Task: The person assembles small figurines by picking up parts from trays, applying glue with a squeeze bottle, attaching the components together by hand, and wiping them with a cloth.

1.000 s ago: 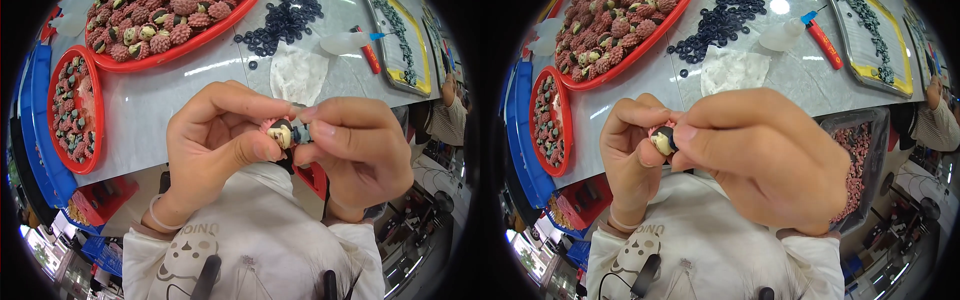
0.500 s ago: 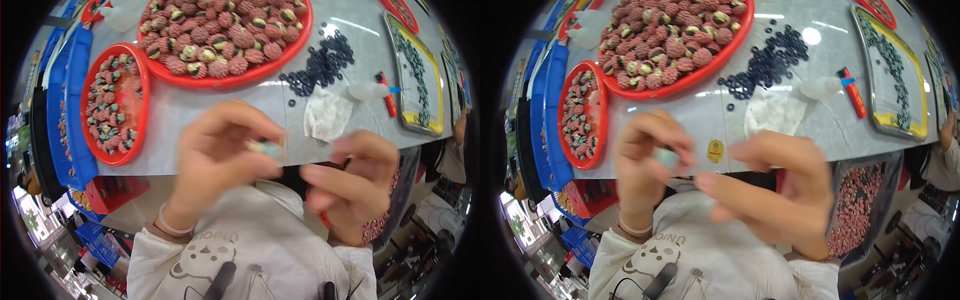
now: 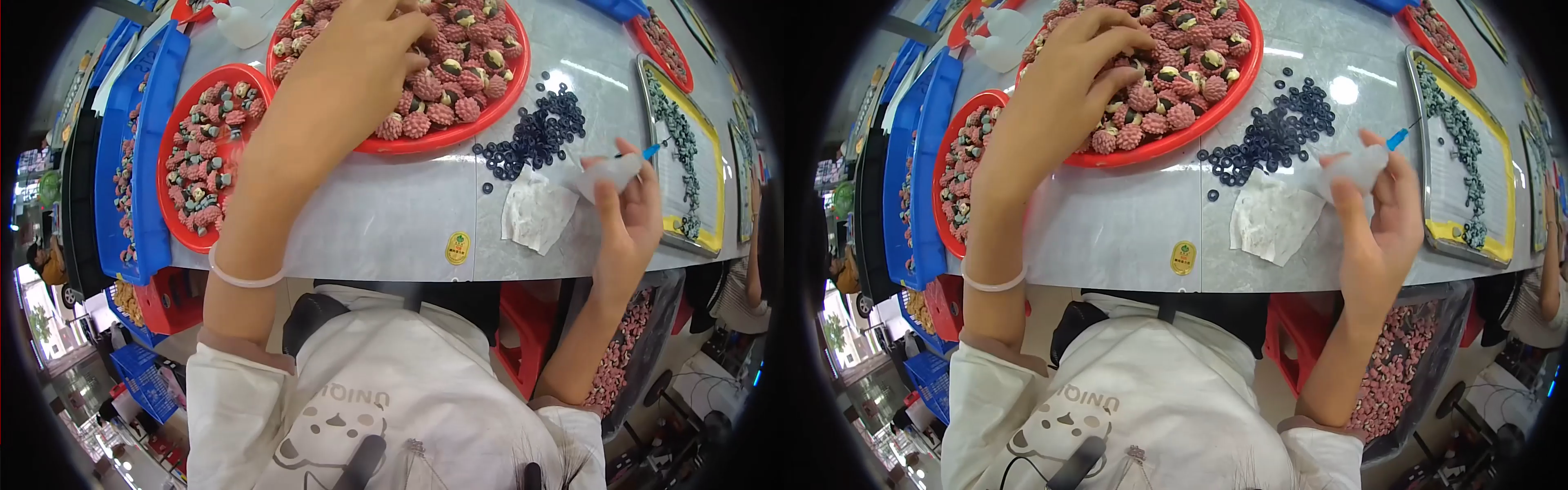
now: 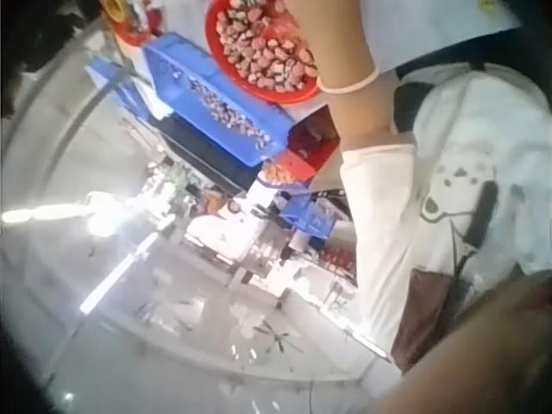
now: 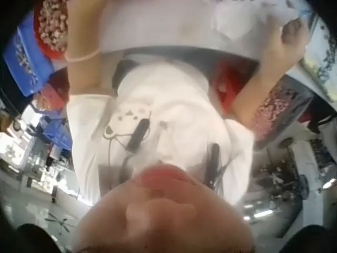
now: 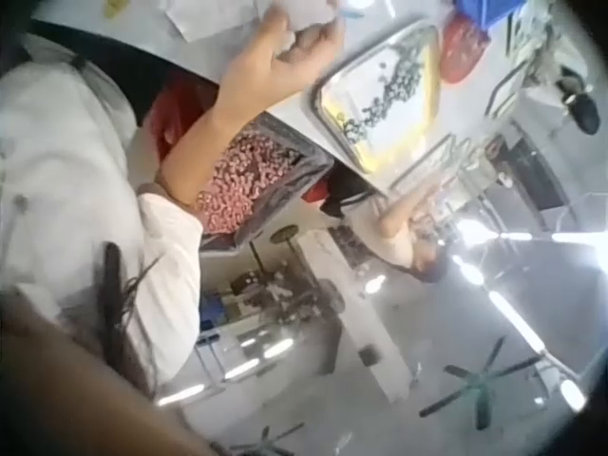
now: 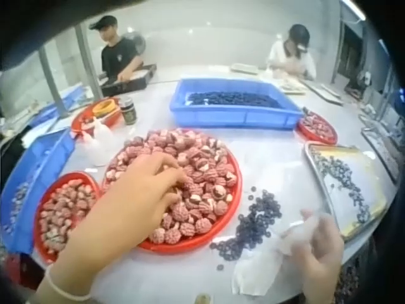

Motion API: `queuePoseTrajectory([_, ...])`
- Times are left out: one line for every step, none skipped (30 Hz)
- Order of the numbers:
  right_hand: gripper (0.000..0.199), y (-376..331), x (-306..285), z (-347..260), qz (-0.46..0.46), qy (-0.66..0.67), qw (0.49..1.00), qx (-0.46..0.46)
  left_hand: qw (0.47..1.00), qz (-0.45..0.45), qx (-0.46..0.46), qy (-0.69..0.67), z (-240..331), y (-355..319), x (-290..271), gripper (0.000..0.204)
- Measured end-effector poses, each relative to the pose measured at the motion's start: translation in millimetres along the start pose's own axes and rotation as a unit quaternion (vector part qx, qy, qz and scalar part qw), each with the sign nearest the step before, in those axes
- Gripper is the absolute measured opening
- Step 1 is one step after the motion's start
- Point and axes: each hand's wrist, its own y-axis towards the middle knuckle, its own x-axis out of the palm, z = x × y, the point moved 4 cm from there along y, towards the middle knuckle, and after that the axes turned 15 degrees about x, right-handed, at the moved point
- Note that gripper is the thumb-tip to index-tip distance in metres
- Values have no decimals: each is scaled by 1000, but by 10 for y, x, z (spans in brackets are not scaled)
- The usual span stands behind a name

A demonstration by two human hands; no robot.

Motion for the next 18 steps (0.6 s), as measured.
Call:
queuePoseTrajectory([36, -20, -49, 4, -2, 0, 1000, -2, 998, -31, 32, 53, 21, 31, 24, 15])
queuePoseTrajectory([36, -53, -151, 52, -6, 56, 998, 4, 998, -32, 34, 51, 23, 20, 17, 15])
queuePoseTrajectory([37, -84, -219, 77, -10, 113, 993, 10, 997, -46, -66, -2, -49, -39, 1, 13])
queuePoseTrajectory([40, -108, -273, 67, -3, 118, 993, 13, 983, -61, -166, -54, -113, -112, -10, 11])
queuePoseTrajectory([40, -136, -326, 40, -1, 117, 993, 15, 983, -62, -165, -56, -98, -131, -27, 11])
queuePoseTrajectory([38, -169, -371, 19, -9, 124, 992, 27, 973, -53, -201, -105, -104, -163, -38, 13])
queuePoseTrajectory([37, -199, -407, 23, -17, 130, 991, 39, 959, -44, -236, -153, -113, -207, -42, 15])
queuePoseTrajectory([37, -229, -450, 38, -16, 130, 991, 40, 958, -45, -236, -154, -120, -270, -58, 15])
queuePoseTrajectory([38, -258, -499, 48, -14, 153, 988, 31, 957, 23, -201, -208, -117, -330, -93, 17])
queuePoseTrajectory([40, -282, -532, 56, -12, 176, 984, 21, 947, 90, -164, -261, -87, -373, -117, 18])
queuePoseTrajectory([40, -289, -528, 75, -12, 176, 984, 23, 947, 88, -165, -262, -24, -423, -112, 18])
queuePoseTrajectory([41, -291, -524, 84, -24, 222, 975, 11, 905, 121, -173, -368, 59, -471, -92, 21])
queuePoseTrajectory([43, -294, -524, 93, -34, 266, 963, -1, 851, 151, -179, -470, 157, -518, -62, 23])
queuePoseTrajectory([43, -286, -522, 103, -33, 266, 964, 2, 811, 157, -182, -533, 311, -540, -8, 25])
queuePoseTrajectory([45, -283, -494, 83, -54, 240, 969, -19, 776, 160, -203, -576, 441, -594, 45, 27])
queuePoseTrajectory([47, -286, -466, 66, -75, 215, 973, -39, 737, 163, -223, -617, 550, -648, 112, 30])
queuePoseTrajectory([47, -299, -462, 57, -72, 212, 974, -35, 704, 167, -234, -650, 640, -715, 202, 31])
queuePoseTrajectory([48, -308, -452, 49, -63, 178, 982, -11, 669, 171, -244, -681, 710, -754, 283, 33])
